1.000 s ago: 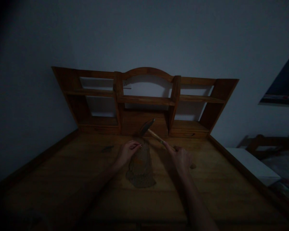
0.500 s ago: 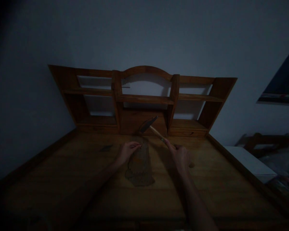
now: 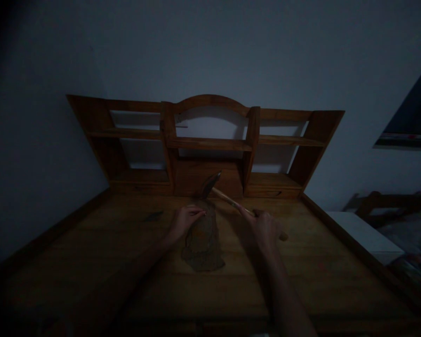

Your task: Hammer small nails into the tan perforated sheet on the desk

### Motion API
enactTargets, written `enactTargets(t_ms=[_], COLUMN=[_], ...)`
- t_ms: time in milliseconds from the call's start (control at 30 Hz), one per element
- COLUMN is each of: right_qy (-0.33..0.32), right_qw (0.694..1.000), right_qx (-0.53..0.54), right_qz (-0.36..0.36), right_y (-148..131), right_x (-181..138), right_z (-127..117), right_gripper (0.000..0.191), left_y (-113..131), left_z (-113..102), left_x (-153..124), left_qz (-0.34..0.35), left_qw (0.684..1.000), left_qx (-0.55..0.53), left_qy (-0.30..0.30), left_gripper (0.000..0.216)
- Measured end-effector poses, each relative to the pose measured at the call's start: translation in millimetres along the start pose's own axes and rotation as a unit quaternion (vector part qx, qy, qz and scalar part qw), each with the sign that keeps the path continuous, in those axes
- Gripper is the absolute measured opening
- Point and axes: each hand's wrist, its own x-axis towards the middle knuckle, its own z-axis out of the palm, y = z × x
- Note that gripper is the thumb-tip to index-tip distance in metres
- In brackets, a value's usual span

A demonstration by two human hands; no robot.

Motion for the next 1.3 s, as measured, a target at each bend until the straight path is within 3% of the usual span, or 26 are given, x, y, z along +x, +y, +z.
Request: enactTargets(t_ms=[200,500,733,1000,1167,1300], right_qy=[-0.006,-0.009,-0.013,-0.026,-0.026,-0.005], right_qw=[1.0,1.0,0.999,0.999,0.999,0.998], right_qx=[-0.005,0.002,0.012,0.009,-0.019,-0.066], right_qz=[0.003,0.015,0.027,0.029,0.009,-0.013], right_y=[-1.1,2.1,1.9,0.1,0.8,-2.8], right_x=[0.8,1.1,1.8,2.1,2.1,5.1], right_z=[1.5,0.0,0.0,-5.2,-8.1,-16.6], right_gripper=[0.08,0.081,0.082,0.082,0.076,0.073], left_y=[-4.9,-0.5,-12.8,-2.1,2.1,0.7], left_z=[3.4,0.7,5.9,2.0,-2.7,-3.2], left_x=[-1.9,-5.8,-4.2,-6.8,-6.0,-4.9], left_qz=[-0.018,-0.028,-0.036,-0.057,0.011,0.013], left_qw=[0.999,0.998,0.996,0.995,1.0,1.0], left_qx=[-0.035,-0.046,-0.082,-0.081,-0.001,0.002], left_qy=[0.024,-0.021,-0.008,-0.025,-0.012,-0.002], left_gripper=[0.02,0.023,0.022,0.02,0.018,0.015])
